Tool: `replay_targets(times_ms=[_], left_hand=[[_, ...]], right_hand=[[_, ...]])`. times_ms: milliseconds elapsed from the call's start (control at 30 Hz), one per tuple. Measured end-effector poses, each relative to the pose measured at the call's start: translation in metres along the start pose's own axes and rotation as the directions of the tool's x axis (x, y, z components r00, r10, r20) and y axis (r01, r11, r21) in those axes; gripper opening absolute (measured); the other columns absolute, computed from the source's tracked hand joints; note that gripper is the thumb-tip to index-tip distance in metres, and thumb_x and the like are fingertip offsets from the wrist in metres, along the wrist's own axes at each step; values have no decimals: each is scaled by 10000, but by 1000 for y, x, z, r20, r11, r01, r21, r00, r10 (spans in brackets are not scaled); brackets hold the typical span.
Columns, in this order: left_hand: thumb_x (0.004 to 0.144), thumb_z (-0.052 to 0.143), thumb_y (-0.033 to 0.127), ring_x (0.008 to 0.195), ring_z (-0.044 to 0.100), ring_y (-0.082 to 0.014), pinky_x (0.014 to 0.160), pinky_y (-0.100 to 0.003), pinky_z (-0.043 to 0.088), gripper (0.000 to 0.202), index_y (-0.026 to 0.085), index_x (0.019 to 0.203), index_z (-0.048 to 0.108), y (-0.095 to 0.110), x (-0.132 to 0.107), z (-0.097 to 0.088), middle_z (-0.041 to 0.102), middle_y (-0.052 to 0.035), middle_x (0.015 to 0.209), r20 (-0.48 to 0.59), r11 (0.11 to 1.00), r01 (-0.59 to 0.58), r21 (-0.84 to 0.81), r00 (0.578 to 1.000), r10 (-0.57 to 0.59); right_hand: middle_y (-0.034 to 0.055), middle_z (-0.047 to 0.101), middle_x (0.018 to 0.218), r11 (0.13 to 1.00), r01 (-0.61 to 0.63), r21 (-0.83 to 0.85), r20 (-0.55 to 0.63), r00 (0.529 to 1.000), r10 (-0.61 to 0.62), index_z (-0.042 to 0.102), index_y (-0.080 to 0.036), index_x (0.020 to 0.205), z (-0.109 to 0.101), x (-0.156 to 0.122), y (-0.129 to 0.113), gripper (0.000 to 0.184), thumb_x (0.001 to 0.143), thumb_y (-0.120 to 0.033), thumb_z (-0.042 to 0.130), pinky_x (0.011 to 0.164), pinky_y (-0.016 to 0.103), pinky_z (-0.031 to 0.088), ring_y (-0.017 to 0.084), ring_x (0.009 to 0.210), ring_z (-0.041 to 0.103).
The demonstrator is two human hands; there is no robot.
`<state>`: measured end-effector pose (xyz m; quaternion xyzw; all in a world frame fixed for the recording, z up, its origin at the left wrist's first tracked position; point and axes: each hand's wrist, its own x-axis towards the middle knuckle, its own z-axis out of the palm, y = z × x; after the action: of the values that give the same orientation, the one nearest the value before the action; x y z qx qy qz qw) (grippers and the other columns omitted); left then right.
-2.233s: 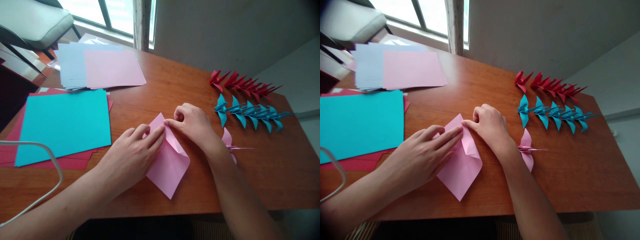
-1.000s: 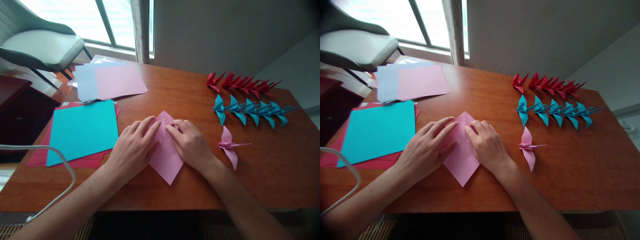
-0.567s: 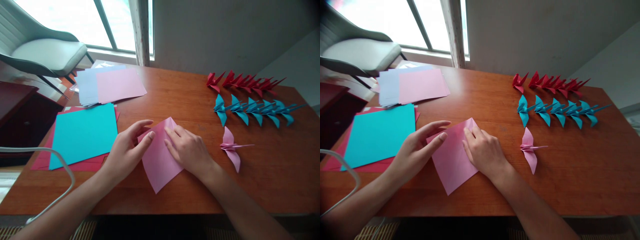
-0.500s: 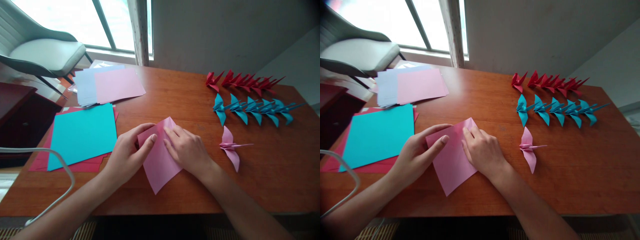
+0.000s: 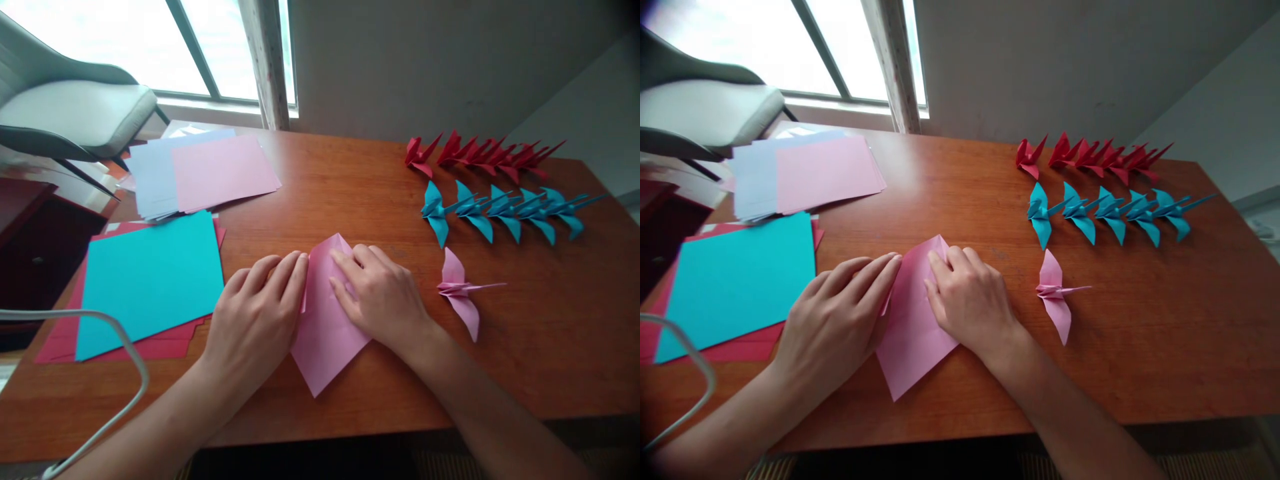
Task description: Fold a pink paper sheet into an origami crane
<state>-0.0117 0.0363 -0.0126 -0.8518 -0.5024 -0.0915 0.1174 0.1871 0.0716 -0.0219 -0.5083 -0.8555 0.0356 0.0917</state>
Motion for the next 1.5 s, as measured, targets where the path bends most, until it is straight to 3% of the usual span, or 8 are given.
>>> replay_targets(times_ms=[233, 433, 800, 1000, 1233, 1500], left_hand=[[953, 423, 36, 1269, 618, -316, 895, -432, 505, 501, 15, 1446, 507, 6, -2, 4, 540, -180, 1509, 63, 996, -93, 10, 994, 92], [960, 403, 70, 1362, 549, -318, 971, -450, 473, 538, 41, 1494, 460, 5, -5, 4, 454, -152, 1575, 93, 994, -105, -37, 990, 108], [965, 400, 142, 1445, 453, -316, 1068, -462, 422, 552, 56, 1507, 464, 8, -9, 4, 366, -127, 1636, 121, 980, -173, -100, 975, 185], [924, 485, 285, 1496, 375, -336, 1132, -498, 363, 664, 63, 1545, 407, 11, -11, 2, 321, -125, 1656, 142, 970, -140, -197, 975, 169], [994, 441, 463, 1488, 392, -342, 1148, -501, 344, 669, 75, 1539, 419, 12, -11, 2, 340, -127, 1644, 132, 967, -120, -223, 980, 152], [1011, 419, 473, 1471, 421, -332, 1162, -501, 329, 662, 38, 1508, 452, 12, -11, 6, 384, -136, 1619, 123, 961, -147, -233, 976, 180]], right_hand=[[99, 675, 1054, 1000, -17, 6, 18, 1000, 17, 634, -208, 1324, 0, 2, 4, 383, 997, -354, 496, 727, 359, 506, 255, 988, 613], [101, 677, 1110, 1000, 4, 7, 10, 1000, -5, 439, -209, 1530, 1, 3, 6, 539, 1007, -329, 483, 765, 350, 514, 248, 1008, 614], [91, 680, 1095, 1000, 2, -27, 3, 1000, -2, 541, -220, 1457, 2, 4, 5, 454, 1028, -341, 461, 749, 333, 507, 240, 999, 621], [93, 683, 1080, 1000, -1, -12, -2, 1000, 1, 564, -209, 1436, 2, 4, 5, 442, 1025, -330, 458, 756, 342, 520, 241, 989, 625], [93, 686, 1102, 1000, 5, -3, -6, 1000, -5, 555, -205, 1445, 2, 3, 5, 451, 1018, -322, 472, 763, 347, 530, 245, 998, 634], [90, 694, 1111, 1000, 5, 11, -12, 1000, -5, 550, -194, 1449, 2, 3, 6, 458, 1023, -339, 467, 783, 344, 533, 241, 1006, 637]])
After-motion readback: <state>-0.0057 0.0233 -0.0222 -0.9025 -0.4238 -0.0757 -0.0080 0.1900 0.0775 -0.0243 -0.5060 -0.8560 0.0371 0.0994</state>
